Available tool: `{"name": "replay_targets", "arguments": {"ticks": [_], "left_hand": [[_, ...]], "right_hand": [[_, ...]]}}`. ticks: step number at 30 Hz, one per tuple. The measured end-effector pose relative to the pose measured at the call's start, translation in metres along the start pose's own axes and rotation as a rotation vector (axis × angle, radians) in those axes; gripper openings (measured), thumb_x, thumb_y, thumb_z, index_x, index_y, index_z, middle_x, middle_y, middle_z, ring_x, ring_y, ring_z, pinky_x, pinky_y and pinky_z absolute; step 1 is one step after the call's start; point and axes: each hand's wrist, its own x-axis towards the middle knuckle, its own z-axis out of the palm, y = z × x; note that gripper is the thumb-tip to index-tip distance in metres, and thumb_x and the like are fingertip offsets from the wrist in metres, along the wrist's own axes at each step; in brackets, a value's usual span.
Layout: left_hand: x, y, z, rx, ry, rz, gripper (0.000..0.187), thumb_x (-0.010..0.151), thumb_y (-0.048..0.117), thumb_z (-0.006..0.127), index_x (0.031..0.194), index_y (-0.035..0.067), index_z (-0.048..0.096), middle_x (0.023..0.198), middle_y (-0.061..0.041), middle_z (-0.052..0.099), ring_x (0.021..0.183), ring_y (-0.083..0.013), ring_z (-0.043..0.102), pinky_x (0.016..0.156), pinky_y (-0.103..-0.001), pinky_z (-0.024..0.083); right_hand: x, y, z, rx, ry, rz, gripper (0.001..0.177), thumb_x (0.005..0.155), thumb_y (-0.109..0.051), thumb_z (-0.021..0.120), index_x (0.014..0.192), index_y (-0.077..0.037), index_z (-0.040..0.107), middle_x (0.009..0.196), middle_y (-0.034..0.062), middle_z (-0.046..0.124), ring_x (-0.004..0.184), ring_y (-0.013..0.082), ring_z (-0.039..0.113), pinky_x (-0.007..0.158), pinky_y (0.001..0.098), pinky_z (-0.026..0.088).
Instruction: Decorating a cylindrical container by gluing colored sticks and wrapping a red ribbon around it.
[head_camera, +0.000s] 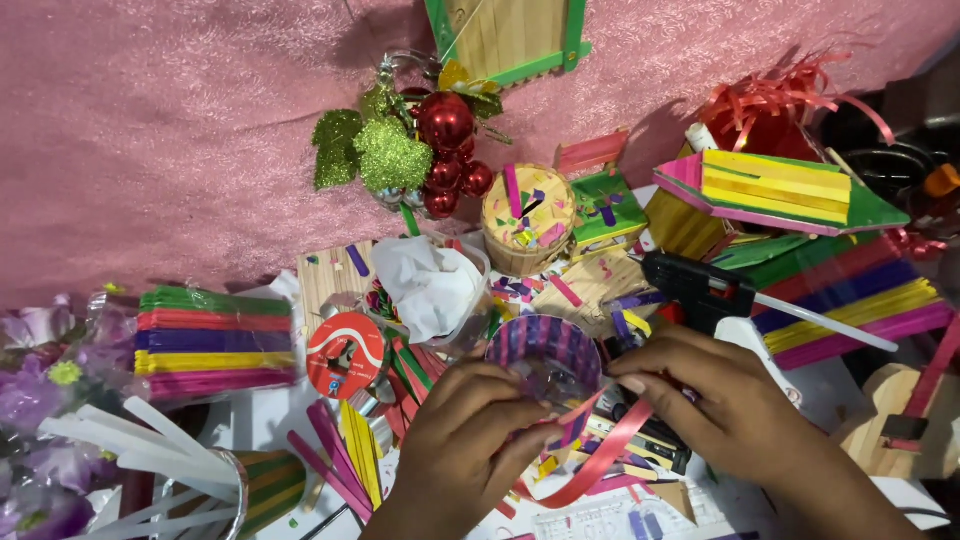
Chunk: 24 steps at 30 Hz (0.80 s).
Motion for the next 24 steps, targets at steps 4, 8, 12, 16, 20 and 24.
{"name": "replay_targets", "arguments": {"ticks": [4,8,12,16,20,24], "left_hand": [[0.005,0.003,-0.001,0.016,-0.038,0.057,0.015,0.093,0.011,0.075,0.101,-0.002,0.075,0.096,-0.013,0.071,0.092,-0.0306,0.065,0.086,-0.044,0.057],[-0.002,-0.002,0.004,0.102,-0.031,0.055,0.016,0.091,0.009,0.079,0.106,0.003,0.075,0.101,-0.009,0.07,0.104,-0.0301,0.067,0.11,-0.058,0.045],[-0.003,0.003,0.008,0.162,-0.058,0.112,0.033,0.093,0.025,0.078,0.118,0.005,0.071,0.12,-0.012,0.073,0.125,-0.0373,0.064,0.117,-0.068,0.031],[0.003,0.015,0.011,0.066,-0.016,0.184,0.013,0.096,0.019,0.074,0.098,0.007,0.074,0.104,-0.006,0.075,0.111,-0.0297,0.071,0.109,-0.054,0.047],[-0.005,0.01,0.009,0.09,-0.006,0.161,0.008,0.093,0.014,0.069,0.094,0.009,0.074,0.096,-0.005,0.076,0.096,-0.0248,0.069,0.106,-0.053,0.047],[-0.005,0.014,0.001,0.058,-0.008,0.121,0.022,0.088,0.003,0.059,0.102,0.011,0.074,0.093,-0.007,0.073,0.093,-0.0261,0.066,0.108,-0.058,0.046]], "right_hand": [[0.001,-0.004,0.001,-0.006,0.061,-0.01,0.017,0.096,-0.018,0.06,0.104,-0.011,0.073,0.08,0.0009,0.067,0.062,0.0118,0.061,0.058,0.0265,0.048],[0.005,-0.018,-0.002,0.139,0.025,-0.184,0.018,0.096,-0.018,0.057,0.086,-0.007,0.066,0.073,0.0047,0.059,0.064,0.0182,0.059,0.06,0.0296,0.047],[0.008,-0.027,0.0,0.197,-0.105,-0.299,0.019,0.099,-0.02,0.057,0.093,-0.006,0.067,0.081,0.0079,0.064,0.068,0.0224,0.063,0.063,0.0321,0.051],[0.008,-0.039,-0.001,0.121,-0.135,-0.304,0.022,0.102,-0.021,0.054,0.101,-0.006,0.069,0.084,0.0091,0.065,0.072,0.0239,0.064,0.069,0.0326,0.051],[-0.031,-0.035,-0.022,-0.37,-0.203,0.388,0.016,0.095,-0.022,0.056,0.106,-0.018,0.067,0.101,-0.0017,0.067,0.09,0.0138,0.069,0.083,0.0317,0.057],[-0.107,0.002,-0.061,-0.625,-0.372,1.239,0.02,0.091,-0.029,0.053,0.104,-0.034,0.068,0.098,-0.0172,0.067,0.088,-0.0018,0.069,0.077,0.0191,0.057]]}}
